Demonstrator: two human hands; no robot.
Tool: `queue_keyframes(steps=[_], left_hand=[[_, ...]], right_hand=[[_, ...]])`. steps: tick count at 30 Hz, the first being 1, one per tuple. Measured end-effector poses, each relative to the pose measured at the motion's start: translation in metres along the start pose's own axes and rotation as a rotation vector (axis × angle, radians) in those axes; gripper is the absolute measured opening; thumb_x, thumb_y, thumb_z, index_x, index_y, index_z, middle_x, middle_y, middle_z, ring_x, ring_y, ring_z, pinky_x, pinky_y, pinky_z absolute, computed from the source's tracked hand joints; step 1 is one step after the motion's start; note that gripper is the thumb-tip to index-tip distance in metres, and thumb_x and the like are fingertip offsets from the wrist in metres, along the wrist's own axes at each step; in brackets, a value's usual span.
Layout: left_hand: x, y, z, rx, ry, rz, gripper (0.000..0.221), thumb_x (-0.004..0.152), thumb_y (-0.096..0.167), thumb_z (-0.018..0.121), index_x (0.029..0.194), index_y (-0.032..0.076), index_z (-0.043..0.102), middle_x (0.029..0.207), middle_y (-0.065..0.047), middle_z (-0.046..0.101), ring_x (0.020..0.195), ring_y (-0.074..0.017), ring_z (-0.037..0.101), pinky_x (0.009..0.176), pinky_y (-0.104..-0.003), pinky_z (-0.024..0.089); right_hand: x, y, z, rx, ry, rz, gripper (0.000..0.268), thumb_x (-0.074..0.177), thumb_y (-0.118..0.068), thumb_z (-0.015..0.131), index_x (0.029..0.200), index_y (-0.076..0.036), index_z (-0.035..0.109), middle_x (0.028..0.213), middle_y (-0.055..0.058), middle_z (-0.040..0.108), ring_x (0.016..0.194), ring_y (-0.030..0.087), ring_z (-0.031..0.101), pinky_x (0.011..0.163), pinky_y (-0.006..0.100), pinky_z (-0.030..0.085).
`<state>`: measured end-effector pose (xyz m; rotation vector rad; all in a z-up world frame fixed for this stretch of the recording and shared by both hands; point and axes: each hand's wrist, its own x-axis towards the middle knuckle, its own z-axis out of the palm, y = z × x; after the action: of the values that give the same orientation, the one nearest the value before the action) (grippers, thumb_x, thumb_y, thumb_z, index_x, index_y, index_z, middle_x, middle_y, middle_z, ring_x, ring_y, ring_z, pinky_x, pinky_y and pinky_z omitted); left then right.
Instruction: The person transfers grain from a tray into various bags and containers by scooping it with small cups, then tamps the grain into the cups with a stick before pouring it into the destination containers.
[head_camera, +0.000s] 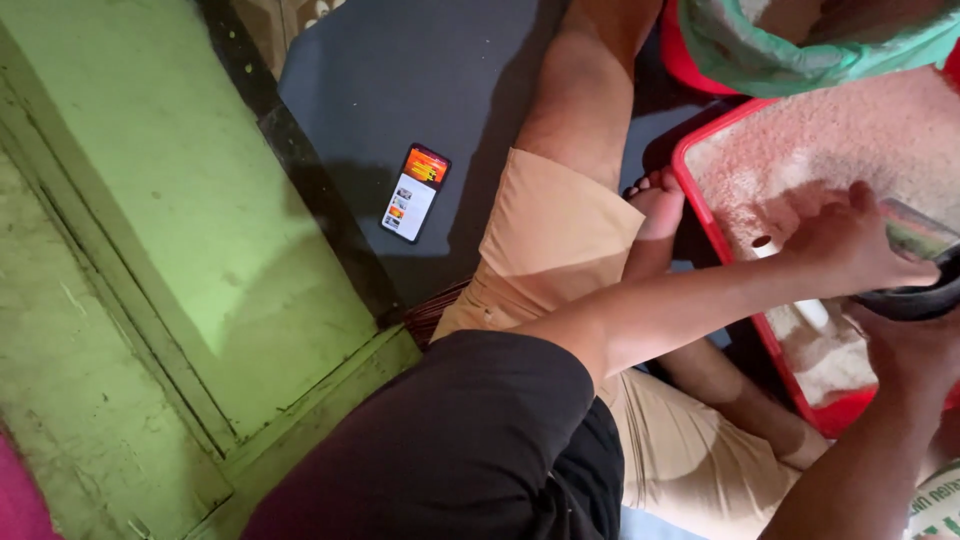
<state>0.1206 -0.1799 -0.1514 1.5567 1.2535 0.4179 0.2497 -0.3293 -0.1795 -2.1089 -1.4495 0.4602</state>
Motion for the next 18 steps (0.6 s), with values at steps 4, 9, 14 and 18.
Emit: queue_keyframes(steps=[4,9,14,18], left_hand=[[-0.025,0.039,-0.051,-0.23,-0.215,-0.096,0.129,0.03,0.071,0.047,0.118,-0.023,0.051,0.1,-0.037,0.072,0.085,-0.0429,0.078,0.076,-0.044,0.063],[-0.025,0.043,-0.061,-0.333,-0.355,0.01,0.095,0.047,0.057,0.059,0.117,-0.008,0.062,0.094,-0.028,0.078,0.077,-0.0355,0.081,0.068,-0.042,0.066],[-0.011,0.004,-0.065,-0.149,-0.306,0.441,0.098,0.066,0.035,0.085,0.137,-0.011,0.037,0.111,-0.018,0.06,0.088,-0.0225,0.072,0.072,-0.031,0.065],[0.012,-0.047,-0.074,0.164,-0.069,0.69,0.102,0.062,0.027,0.096,0.14,0.001,0.034,0.123,-0.023,0.059,0.108,-0.0379,0.066,0.096,-0.045,0.055]], right_hand=[[-0.018,-0.004,-0.001,0.073,0.11,0.141,0.072,0.091,0.002,0.101,0.138,0.025,0.052,0.125,0.035,0.068,0.1,0.038,0.072,0.073,0.036,0.064],[-0.031,-0.035,-0.005,0.291,0.258,-0.017,0.069,0.091,0.026,0.088,0.142,0.021,0.041,0.14,0.042,0.055,0.121,0.049,0.06,0.102,0.05,0.053],[-0.046,-0.046,-0.012,0.177,0.439,0.074,0.099,0.075,0.02,0.091,0.149,0.008,0.027,0.144,0.038,0.045,0.13,0.053,0.051,0.115,0.054,0.04],[-0.041,-0.073,-0.017,0.188,0.512,0.116,0.1,0.074,-0.001,0.095,0.147,0.006,0.028,0.141,0.033,0.048,0.127,0.049,0.054,0.112,0.052,0.044]])
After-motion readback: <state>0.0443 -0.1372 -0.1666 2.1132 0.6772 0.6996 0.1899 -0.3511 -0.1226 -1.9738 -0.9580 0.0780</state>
